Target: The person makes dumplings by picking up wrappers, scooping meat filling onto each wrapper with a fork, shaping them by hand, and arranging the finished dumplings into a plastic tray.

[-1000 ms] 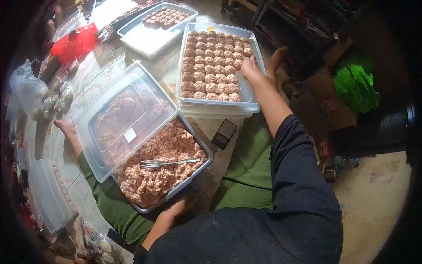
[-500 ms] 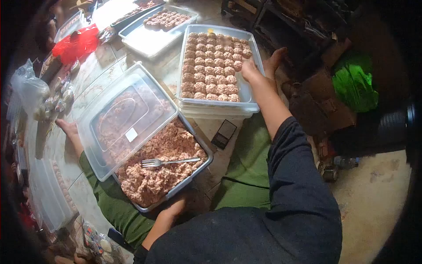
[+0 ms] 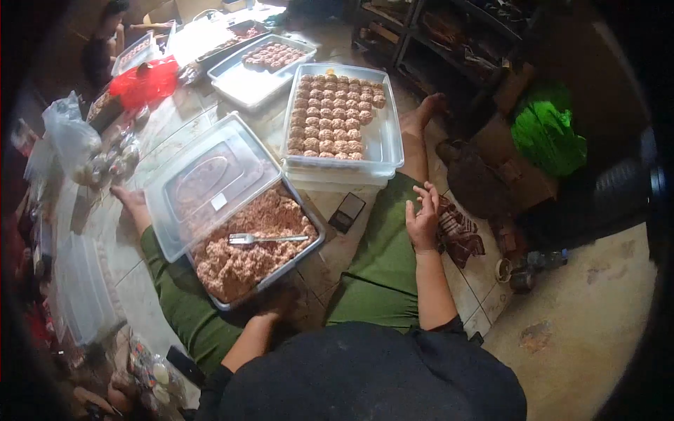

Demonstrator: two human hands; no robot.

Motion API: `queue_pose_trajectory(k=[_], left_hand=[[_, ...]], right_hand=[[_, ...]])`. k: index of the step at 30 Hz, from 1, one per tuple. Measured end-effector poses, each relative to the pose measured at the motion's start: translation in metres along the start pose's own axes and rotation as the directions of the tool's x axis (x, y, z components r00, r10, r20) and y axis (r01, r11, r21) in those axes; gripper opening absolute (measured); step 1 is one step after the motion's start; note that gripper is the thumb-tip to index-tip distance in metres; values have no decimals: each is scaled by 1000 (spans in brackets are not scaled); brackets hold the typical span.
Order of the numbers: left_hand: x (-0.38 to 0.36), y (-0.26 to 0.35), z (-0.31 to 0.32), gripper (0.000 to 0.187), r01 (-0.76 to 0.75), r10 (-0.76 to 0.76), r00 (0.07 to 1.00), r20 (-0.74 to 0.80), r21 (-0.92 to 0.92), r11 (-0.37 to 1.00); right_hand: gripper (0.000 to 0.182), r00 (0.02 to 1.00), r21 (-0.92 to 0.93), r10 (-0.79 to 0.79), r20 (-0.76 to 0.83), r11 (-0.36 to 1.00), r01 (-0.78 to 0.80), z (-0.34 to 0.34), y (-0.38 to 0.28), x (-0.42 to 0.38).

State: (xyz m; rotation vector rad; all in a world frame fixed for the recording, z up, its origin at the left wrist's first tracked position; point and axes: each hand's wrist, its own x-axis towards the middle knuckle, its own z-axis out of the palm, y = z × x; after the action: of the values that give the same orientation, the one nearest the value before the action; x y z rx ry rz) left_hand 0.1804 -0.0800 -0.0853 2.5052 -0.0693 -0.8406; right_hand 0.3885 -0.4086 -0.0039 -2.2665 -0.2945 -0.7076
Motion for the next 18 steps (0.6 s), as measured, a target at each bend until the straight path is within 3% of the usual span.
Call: queue_pose_trajectory(k=[2,3,5,8,9,12,14,16,18], left_hand=[[-8,3,-5,21,-109,102,994,39,300,948],[-12,-7,5,22,-84,114,988,-107,252,964],[-14,0,3,31,155,-157,977,-145,-27,988],[-27,1,2,25,151,-179,952,-247,-128,980],[-32,1,2,22,126,-169,944,-283,-165,978],[-55,6,1,16,-12,-122,902,-414,-306,952],[-67,10,-2,12,-146,-95,860,-501,-421,895],[-76,15,-5,9,-286,-82,822,-563,-533,797],[-80,19,-4,6,-435,-74,802,-592,-666,606]], right_hand=[[36,999,120,20,47,992,-26,-1,0,3],[36,999,117,-8,41,993,4,4,3,6],[37,998,21,-51,44,999,50,8,5,15],[38,997,14,-10,71,1000,9,19,4,13],[38,996,20,23,82,999,-25,20,5,13],[38,987,51,-159,29,986,158,25,18,6],[35,993,60,-81,86,995,76,20,12,3],[34,994,37,-85,68,996,83,15,17,1],[33,995,75,-86,53,994,82,16,11,1]])
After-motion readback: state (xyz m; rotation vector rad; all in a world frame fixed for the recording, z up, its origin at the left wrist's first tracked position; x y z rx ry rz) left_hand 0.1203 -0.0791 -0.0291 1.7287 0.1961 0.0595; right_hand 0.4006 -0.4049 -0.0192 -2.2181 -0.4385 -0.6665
